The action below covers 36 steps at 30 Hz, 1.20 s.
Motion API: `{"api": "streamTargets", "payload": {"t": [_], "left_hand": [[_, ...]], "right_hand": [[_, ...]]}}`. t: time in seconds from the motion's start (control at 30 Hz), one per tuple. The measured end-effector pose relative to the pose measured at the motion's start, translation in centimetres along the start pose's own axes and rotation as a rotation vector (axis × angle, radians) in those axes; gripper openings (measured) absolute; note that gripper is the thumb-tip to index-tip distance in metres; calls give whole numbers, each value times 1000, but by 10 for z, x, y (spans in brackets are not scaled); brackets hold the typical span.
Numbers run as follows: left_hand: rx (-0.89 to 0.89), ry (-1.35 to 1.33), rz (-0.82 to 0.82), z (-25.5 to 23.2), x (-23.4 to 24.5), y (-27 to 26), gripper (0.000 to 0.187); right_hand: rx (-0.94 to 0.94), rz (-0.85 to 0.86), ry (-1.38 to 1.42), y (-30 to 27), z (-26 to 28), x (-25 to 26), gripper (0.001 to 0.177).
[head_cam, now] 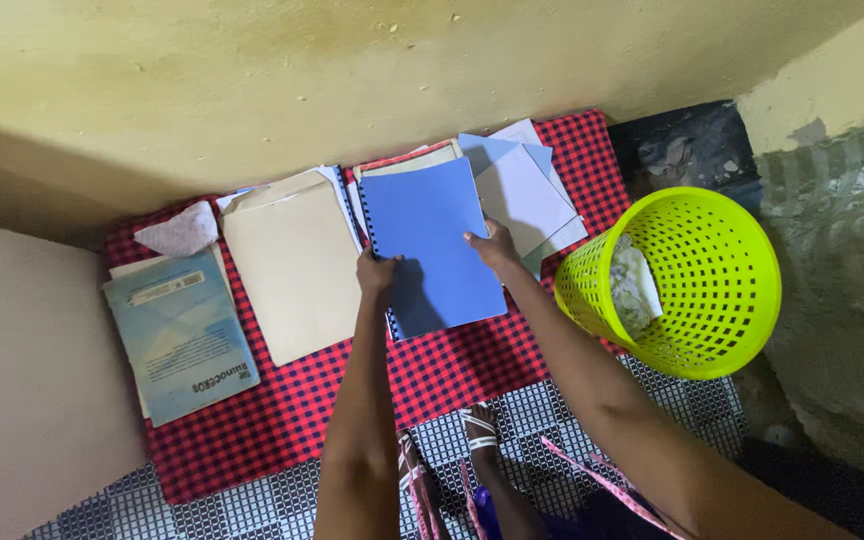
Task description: The person sorts through a large pile of loose papers on a desk, placing some into a box and organizing others into notebooks and folders.
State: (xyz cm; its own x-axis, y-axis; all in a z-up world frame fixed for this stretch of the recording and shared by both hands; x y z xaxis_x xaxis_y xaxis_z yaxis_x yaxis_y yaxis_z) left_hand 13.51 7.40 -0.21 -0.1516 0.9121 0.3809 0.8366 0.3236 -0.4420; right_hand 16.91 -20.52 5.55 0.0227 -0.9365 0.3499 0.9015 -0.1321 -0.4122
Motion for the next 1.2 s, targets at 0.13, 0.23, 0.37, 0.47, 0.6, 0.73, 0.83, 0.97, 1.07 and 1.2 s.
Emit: {"api": "streamTargets", "payload": {"t": [0.13, 0.23, 0.37, 0.47, 0.6, 0.73, 0.83, 0.97, 1.07, 1.2], "left_hand": [[39, 29, -26, 9, -15, 5, 39], [-16, -39, 30, 15, -15, 1, 32], [96, -522, 247, 27, -18, -7, 19], [118, -578, 163, 34, -4, -8, 19], [-223, -329, -123, 17, 30, -11, 21], [-12, -49, -241, 12, 46, -25, 25], [-255, -219, -185, 8, 47, -28, 21], [-161, -151, -219, 24, 42, -18, 23], [-98, -165, -231, 31, 42, -16, 24], [-83, -180, -228, 32, 41, -19, 22]], "right_hand": [[34, -68, -81, 11, -10, 11, 40], [43, -30, -114, 13, -9, 12, 41], [-51, 122, 168, 10, -11, -1, 42], [-229, -65, 247, 11, -16, 8, 46], [-92, -414, -406, 3, 9, 47, 51], [-431, -513, -722, -12, -4, 77, 85], [-579, -425, -719, -11, -16, 78, 87], [-569, -460, -624, -11, -19, 82, 71], [-524, -462, -378, -8, -19, 80, 59], [-472, -399, 329, 2, -29, 61, 43]]}}
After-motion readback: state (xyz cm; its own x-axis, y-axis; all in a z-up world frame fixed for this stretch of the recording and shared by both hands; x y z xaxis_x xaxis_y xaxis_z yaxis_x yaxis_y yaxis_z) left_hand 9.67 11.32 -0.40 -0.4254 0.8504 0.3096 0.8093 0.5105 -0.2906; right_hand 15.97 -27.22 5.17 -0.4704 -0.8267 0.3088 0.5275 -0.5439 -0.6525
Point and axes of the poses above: each hand's wrist, its own y-axis towards the middle knuckle, its own x-axis out of the back of the hand, z = x × y, the point moved 7 cm from there along y, towards the middle knuckle
